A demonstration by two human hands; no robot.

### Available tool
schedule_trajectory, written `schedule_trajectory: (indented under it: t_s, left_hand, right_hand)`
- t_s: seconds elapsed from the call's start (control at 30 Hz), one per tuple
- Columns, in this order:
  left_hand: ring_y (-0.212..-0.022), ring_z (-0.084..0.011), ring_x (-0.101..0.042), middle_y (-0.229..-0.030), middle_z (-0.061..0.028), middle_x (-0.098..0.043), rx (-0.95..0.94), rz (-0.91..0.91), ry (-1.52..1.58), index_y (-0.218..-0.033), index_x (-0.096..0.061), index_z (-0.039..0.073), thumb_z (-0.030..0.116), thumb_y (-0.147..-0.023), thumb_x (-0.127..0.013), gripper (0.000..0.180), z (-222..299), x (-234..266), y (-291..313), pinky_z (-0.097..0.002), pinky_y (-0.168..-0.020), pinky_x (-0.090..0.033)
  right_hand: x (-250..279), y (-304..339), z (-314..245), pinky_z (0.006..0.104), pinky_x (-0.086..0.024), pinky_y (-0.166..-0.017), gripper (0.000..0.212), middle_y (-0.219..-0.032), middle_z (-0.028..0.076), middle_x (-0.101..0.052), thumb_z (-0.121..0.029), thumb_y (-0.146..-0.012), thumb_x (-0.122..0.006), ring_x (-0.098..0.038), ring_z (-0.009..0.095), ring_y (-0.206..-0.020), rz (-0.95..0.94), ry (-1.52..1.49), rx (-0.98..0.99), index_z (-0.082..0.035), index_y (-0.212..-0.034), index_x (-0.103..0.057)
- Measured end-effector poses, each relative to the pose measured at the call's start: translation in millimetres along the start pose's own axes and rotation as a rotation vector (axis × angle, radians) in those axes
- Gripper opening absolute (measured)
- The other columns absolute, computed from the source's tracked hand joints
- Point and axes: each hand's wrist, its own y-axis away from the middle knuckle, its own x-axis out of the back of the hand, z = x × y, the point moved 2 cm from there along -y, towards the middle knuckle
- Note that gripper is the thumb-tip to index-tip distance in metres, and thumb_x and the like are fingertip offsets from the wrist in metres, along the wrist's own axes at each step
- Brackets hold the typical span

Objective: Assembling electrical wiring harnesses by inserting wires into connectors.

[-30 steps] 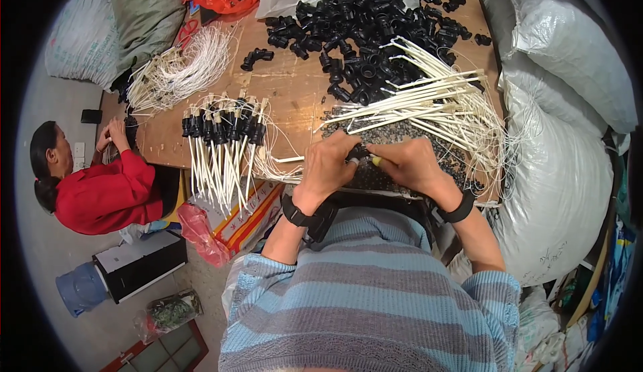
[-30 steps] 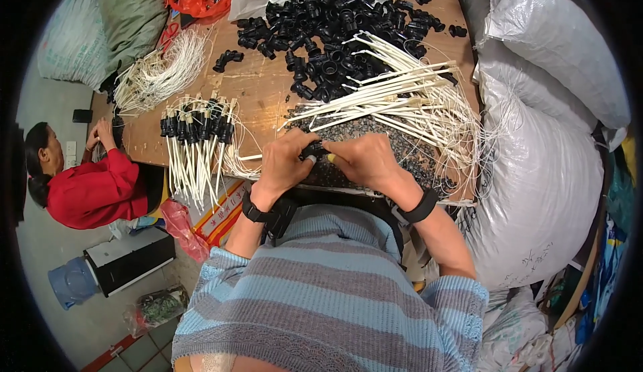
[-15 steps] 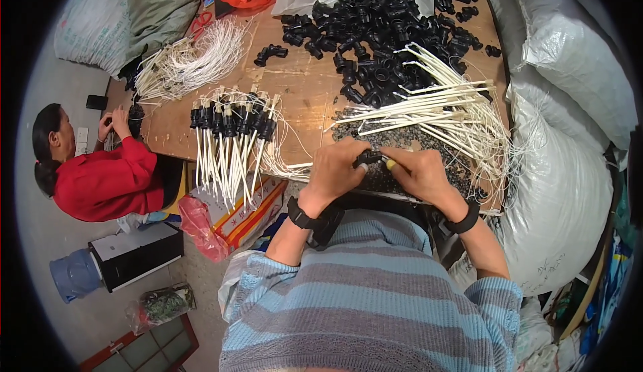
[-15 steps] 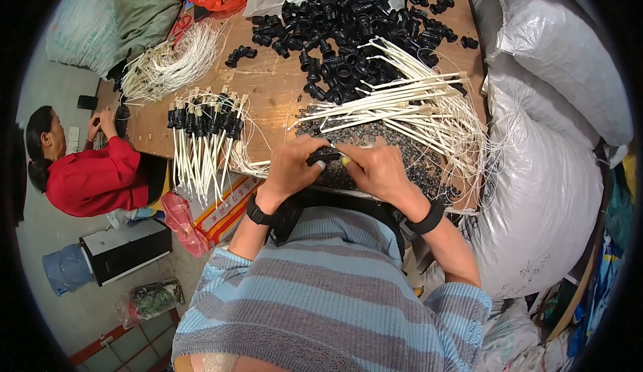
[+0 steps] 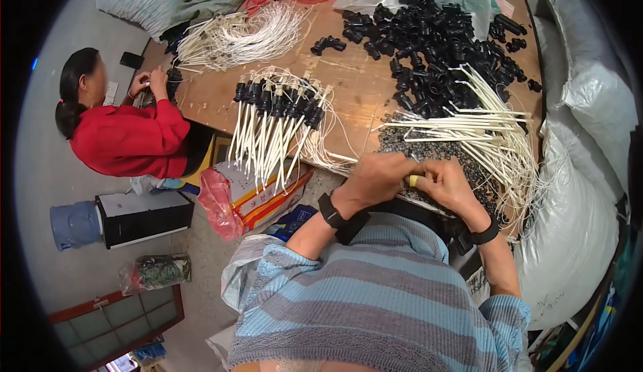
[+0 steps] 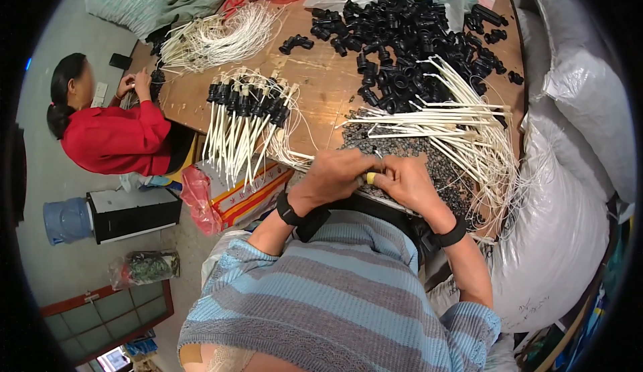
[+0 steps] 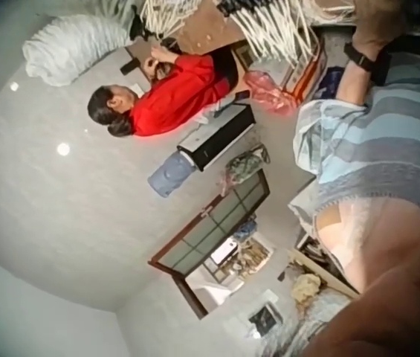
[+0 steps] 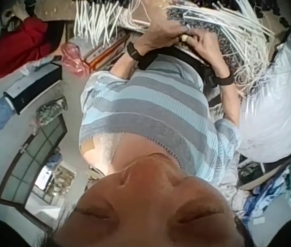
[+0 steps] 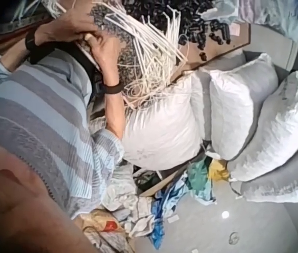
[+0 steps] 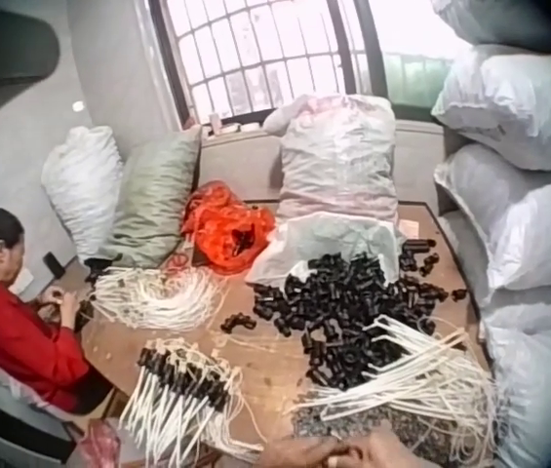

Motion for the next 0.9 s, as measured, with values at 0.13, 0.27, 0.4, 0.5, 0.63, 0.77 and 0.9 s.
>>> schedule_trajectory:
  t_s: [0.13,0.27,0.4,0.5,0.63,0.77,0.9]
  left_hand:
    - [-0.068,-0.0246,-0.062,-0.074,-0.0077,-0.065,0.13,0.378,-0.107,-0.086,-0.068,0.008,0.012,-0.067,-0.074,0.021,-39.5,52.7,5.3,-0.0366,-0.057,-0.047]
    - [-0.085,-0.029,-0.058,-0.085,-0.0081,-0.064,0.257,0.582,-0.552,-0.087,-0.066,0.009,0.012,-0.065,-0.064,0.022,-76.8,116.9,16.5,-0.0418,-0.077,-0.04]
    - [-0.113,-0.0305,-0.05,-0.111,-0.0111,-0.062,0.474,0.595,-0.875,-0.104,-0.065,0.005,0.014,-0.068,-0.067,0.037,-103.7,128.2,27.7,-0.0478,-0.102,-0.031]
    - [-0.106,-0.0313,-0.057,-0.107,-0.012,-0.064,0.36,0.439,-0.33,-0.106,-0.066,0.006,0.004,-0.07,-0.066,0.037,-92.8,100.2,-4.4,-0.0416,-0.097,-0.041]
    - [-0.107,-0.0305,-0.059,-0.11,-0.0118,-0.065,0.007,0.256,-0.107,-0.104,-0.068,0.007,-0.003,-0.071,-0.064,0.034,-83.8,32.9,-56.9,-0.0396,-0.09,-0.048]
    - [-0.103,-0.0327,-0.058,-0.105,-0.0123,-0.065,0.034,0.087,-0.181,-0.105,-0.068,0.007,-0.003,-0.071,-0.063,0.036,-99.6,-4.4,-84.9,-0.0421,-0.086,-0.049]
    - [-0.094,-0.0344,-0.058,-0.1,-0.0143,-0.064,0.174,0.109,-0.081,-0.107,-0.067,0.007,0.0,-0.071,-0.065,0.036,-109.8,-7.3,-76.3,-0.0451,-0.082,-0.048]
  right_hand:
    - [26.9,-3.4,-20.3,0.0317,-0.049,-0.062,0.019,-0.081,0.012,-0.066,-0.004,-0.08,-0.067,-0.064,0.023,-0.068,0.593,0.261,0.422,-0.002,-0.099,-0.068]
    - [33.7,-12.9,1.5,0.0336,-0.051,-0.066,0.019,-0.093,0.014,-0.068,-0.004,-0.079,-0.067,-0.065,0.027,-0.076,0.689,0.327,0.287,-0.002,-0.097,-0.067]
    - [3.8,-6.7,-9.4,0.0363,-0.051,-0.066,0.03,-0.105,0.015,-0.065,-0.013,-0.075,-0.072,-0.065,0.031,-0.077,0.593,0.636,0.475,-0.004,-0.103,-0.066]
    - [4.3,14.0,15.7,0.0375,-0.05,-0.066,0.03,-0.097,0.015,-0.066,-0.017,-0.073,-0.075,-0.064,0.032,-0.077,0.56,0.471,0.297,-0.005,-0.099,-0.067]
    - [13.8,43.0,21.8,0.041,-0.049,-0.064,0.017,-0.078,0.012,-0.064,-0.014,-0.071,-0.074,-0.063,0.033,-0.074,0.476,0.477,-0.029,-0.005,-0.085,-0.069]
    - [10.5,58.6,39.5,0.0435,-0.048,-0.062,0.01,-0.076,0.012,-0.06,-0.01,-0.067,-0.071,-0.062,0.034,-0.073,0.381,0.694,-0.148,-0.007,-0.077,-0.067]
    - [17.2,51.0,30.6,0.0431,-0.047,-0.061,0.009,-0.073,0.012,-0.057,-0.01,-0.074,-0.067,-0.061,0.034,-0.071,0.506,0.594,-0.097,-0.006,-0.082,-0.065]
